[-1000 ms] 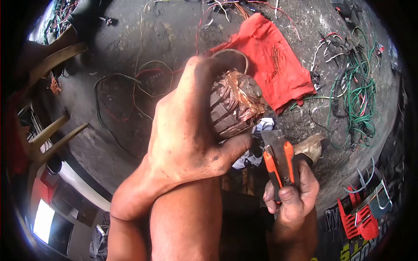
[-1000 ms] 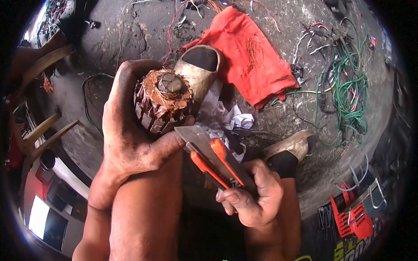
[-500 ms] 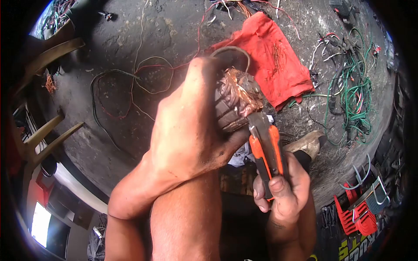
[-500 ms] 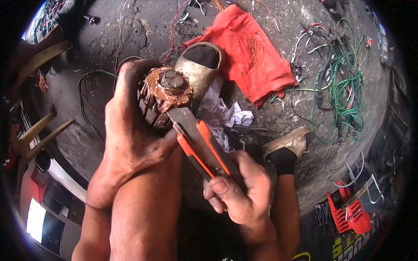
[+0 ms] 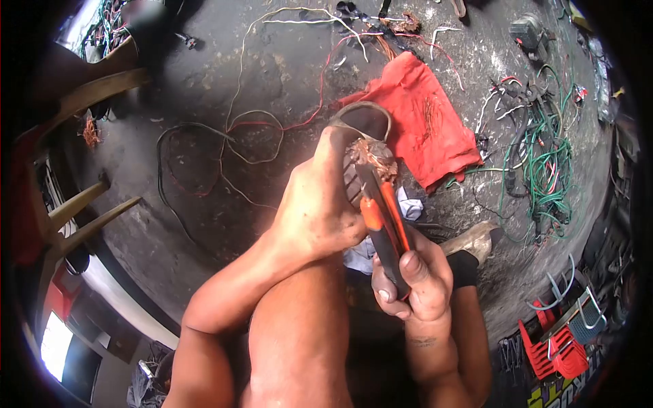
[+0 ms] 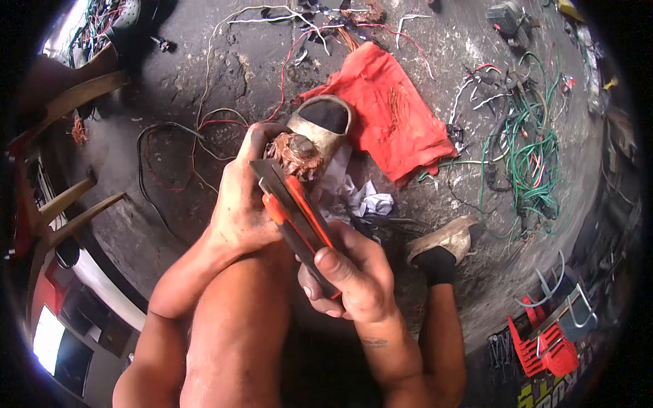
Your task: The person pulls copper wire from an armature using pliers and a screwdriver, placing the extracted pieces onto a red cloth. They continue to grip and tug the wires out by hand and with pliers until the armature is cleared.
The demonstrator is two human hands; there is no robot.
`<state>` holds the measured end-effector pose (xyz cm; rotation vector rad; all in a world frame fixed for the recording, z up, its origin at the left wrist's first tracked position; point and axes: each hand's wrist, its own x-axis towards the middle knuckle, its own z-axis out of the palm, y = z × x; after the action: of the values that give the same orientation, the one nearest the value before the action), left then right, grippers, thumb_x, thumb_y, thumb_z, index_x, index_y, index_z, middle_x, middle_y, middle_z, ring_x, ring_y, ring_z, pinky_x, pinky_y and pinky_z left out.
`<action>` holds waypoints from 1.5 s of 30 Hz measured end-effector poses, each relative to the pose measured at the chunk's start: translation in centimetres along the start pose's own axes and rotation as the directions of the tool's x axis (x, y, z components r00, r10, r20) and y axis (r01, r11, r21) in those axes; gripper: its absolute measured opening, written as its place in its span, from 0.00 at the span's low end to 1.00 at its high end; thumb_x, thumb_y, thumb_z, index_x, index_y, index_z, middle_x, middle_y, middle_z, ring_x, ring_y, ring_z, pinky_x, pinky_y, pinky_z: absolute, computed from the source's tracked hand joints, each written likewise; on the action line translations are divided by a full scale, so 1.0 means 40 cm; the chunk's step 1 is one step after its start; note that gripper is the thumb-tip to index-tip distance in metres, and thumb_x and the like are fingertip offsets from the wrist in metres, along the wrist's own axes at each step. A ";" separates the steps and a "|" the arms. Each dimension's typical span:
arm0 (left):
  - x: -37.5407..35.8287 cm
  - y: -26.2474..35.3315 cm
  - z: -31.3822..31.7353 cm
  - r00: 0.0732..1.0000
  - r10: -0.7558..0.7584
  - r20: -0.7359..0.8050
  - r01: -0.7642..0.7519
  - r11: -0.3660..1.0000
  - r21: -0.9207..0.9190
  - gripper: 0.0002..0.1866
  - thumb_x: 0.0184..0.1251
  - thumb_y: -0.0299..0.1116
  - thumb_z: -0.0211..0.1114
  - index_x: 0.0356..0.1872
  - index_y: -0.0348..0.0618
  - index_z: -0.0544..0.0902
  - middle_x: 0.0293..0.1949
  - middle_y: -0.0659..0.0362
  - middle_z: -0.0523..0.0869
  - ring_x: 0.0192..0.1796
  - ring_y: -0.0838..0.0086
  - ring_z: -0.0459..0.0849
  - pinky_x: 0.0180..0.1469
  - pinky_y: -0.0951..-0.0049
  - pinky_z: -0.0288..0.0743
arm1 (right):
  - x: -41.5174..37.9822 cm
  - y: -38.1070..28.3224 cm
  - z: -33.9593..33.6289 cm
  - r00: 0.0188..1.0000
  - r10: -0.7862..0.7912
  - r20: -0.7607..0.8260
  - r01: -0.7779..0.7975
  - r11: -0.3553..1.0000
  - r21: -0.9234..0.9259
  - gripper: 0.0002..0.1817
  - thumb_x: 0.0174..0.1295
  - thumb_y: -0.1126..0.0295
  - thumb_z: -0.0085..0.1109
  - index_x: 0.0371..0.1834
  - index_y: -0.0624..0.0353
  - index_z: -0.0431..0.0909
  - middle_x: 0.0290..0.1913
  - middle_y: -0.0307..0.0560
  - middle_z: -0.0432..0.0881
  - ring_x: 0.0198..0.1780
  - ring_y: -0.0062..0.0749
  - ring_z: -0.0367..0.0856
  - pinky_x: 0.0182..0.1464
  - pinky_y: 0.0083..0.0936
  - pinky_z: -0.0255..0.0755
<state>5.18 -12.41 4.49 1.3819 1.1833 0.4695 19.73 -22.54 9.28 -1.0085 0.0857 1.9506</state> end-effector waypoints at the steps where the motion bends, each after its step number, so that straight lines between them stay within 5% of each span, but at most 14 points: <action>1: 0.006 0.004 -0.002 1.000 0.008 -0.003 -0.008 1.000 0.002 0.33 0.48 0.31 0.77 0.54 0.36 0.69 0.38 0.50 0.84 0.42 0.70 0.85 0.47 0.68 0.78 | -0.004 -0.004 0.003 1.000 -0.006 0.006 0.006 1.000 -0.004 0.21 0.69 0.57 0.58 0.49 0.68 0.72 0.22 0.48 0.75 0.12 0.19 0.62 0.12 0.16 0.53; 3: 0.010 0.009 -0.005 0.999 -0.008 -0.044 0.008 1.000 0.002 0.34 0.47 0.33 0.79 0.53 0.36 0.69 0.38 0.51 0.84 0.42 0.72 0.84 0.47 0.70 0.78 | -0.025 -0.002 0.008 0.966 -0.229 -0.123 0.189 0.944 -0.270 0.18 0.69 0.63 0.59 0.49 0.68 0.71 0.23 0.49 0.76 0.14 0.18 0.64 0.14 0.15 0.56; 6: 0.013 0.008 -0.003 0.995 0.053 -0.083 -0.052 0.998 0.020 0.36 0.45 0.34 0.82 0.52 0.35 0.69 0.39 0.53 0.84 0.42 0.74 0.83 0.48 0.72 0.77 | -0.041 -0.010 0.014 0.919 -0.330 -0.218 0.197 0.860 -0.472 0.12 0.69 0.69 0.59 0.44 0.68 0.72 0.23 0.44 0.78 0.15 0.16 0.67 0.16 0.15 0.59; 18: 0.020 0.013 -0.005 0.989 0.086 -0.120 -0.076 0.993 0.086 0.38 0.44 0.35 0.83 0.53 0.34 0.68 0.39 0.52 0.85 0.43 0.71 0.85 0.48 0.70 0.79 | -0.044 -0.027 0.033 0.892 -0.355 -0.278 0.114 0.774 -0.623 0.10 0.68 0.70 0.59 0.43 0.66 0.73 0.23 0.39 0.79 0.16 0.13 0.70 0.18 0.15 0.62; 21: 0.017 0.012 -0.011 0.982 0.125 -0.141 -0.063 0.922 0.381 0.41 0.43 0.37 0.83 0.55 0.34 0.67 0.41 0.50 0.86 0.44 0.65 0.87 0.49 0.67 0.79 | -0.041 -0.012 0.063 0.863 -0.397 -0.313 0.109 0.750 -0.653 0.15 0.69 0.65 0.58 0.46 0.68 0.70 0.22 0.44 0.74 0.15 0.16 0.65 0.16 0.13 0.59; 25: 0.019 0.038 -0.001 0.969 0.041 -0.242 0.040 0.948 0.317 0.43 0.42 0.37 0.84 0.57 0.34 0.66 0.45 0.48 0.84 0.48 0.64 0.85 0.52 0.66 0.78 | -0.002 0.053 0.092 0.881 -0.363 -0.302 0.202 0.868 -0.454 0.12 0.72 0.66 0.52 0.50 0.64 0.69 0.27 0.44 0.74 0.19 0.18 0.66 0.17 0.14 0.61; 28: 0.022 0.018 0.017 0.959 -0.043 -0.279 0.070 0.994 0.087 0.42 0.42 0.37 0.83 0.57 0.35 0.66 0.44 0.49 0.84 0.47 0.62 0.85 0.52 0.67 0.77 | 0.029 0.090 0.111 0.878 -0.377 -0.295 0.284 0.906 -0.315 0.12 0.74 0.66 0.50 0.51 0.63 0.69 0.29 0.45 0.72 0.22 0.19 0.67 0.17 0.15 0.61; 34: 0.029 0.022 0.016 0.955 0.082 -0.286 0.002 0.959 0.282 0.41 0.44 0.36 0.81 0.57 0.34 0.66 0.45 0.48 0.82 0.47 0.60 0.84 0.52 0.65 0.77 | 0.040 0.072 0.104 0.919 -0.265 -0.291 0.253 0.964 -0.079 0.12 0.75 0.63 0.47 0.47 0.63 0.68 0.27 0.44 0.74 0.17 0.18 0.64 0.17 0.16 0.58; 39: 0.028 0.013 0.021 0.944 0.088 -0.319 0.002 0.963 0.270 0.40 0.45 0.35 0.80 0.58 0.35 0.66 0.47 0.49 0.80 0.47 0.61 0.83 0.51 0.65 0.77 | 0.032 0.064 0.081 0.969 -0.124 -0.212 0.156 0.978 0.139 0.17 0.75 0.57 0.46 0.49 0.63 0.69 0.27 0.44 0.73 0.16 0.18 0.62 0.15 0.17 0.55; 41: 0.033 0.006 0.020 0.934 0.090 -0.346 -0.011 0.975 0.221 0.40 0.45 0.35 0.80 0.58 0.35 0.66 0.47 0.49 0.79 0.47 0.62 0.83 0.51 0.65 0.76 | 0.032 0.062 0.073 0.999 0.002 -0.053 0.021 0.905 0.426 0.20 0.75 0.53 0.45 0.50 0.62 0.69 0.26 0.42 0.72 0.14 0.18 0.59 0.13 0.17 0.51; 42: 0.033 0.004 0.016 0.930 0.133 -0.344 -0.039 0.963 0.267 0.39 0.45 0.34 0.80 0.58 0.36 0.67 0.47 0.50 0.79 0.47 0.64 0.82 0.52 0.66 0.76 | 0.034 0.066 0.069 0.999 0.001 -0.053 0.022 0.904 0.428 0.20 0.75 0.53 0.45 0.50 0.62 0.69 0.26 0.42 0.72 0.14 0.18 0.59 0.13 0.17 0.51; 45: 0.018 -0.017 0.015 0.918 0.235 -0.319 -0.118 0.931 0.346 0.37 0.46 0.32 0.79 0.57 0.36 0.67 0.47 0.52 0.77 0.47 0.67 0.80 0.52 0.68 0.75 | 0.057 0.062 0.051 0.995 -0.029 0.094 -0.059 0.589 0.806 0.22 0.75 0.51 0.44 0.53 0.62 0.69 0.25 0.38 0.71 0.12 0.18 0.53 0.12 0.17 0.50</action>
<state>5.71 -12.24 3.47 1.7470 1.4823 0.7040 16.04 -21.56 8.30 -0.2779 0.8647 1.6597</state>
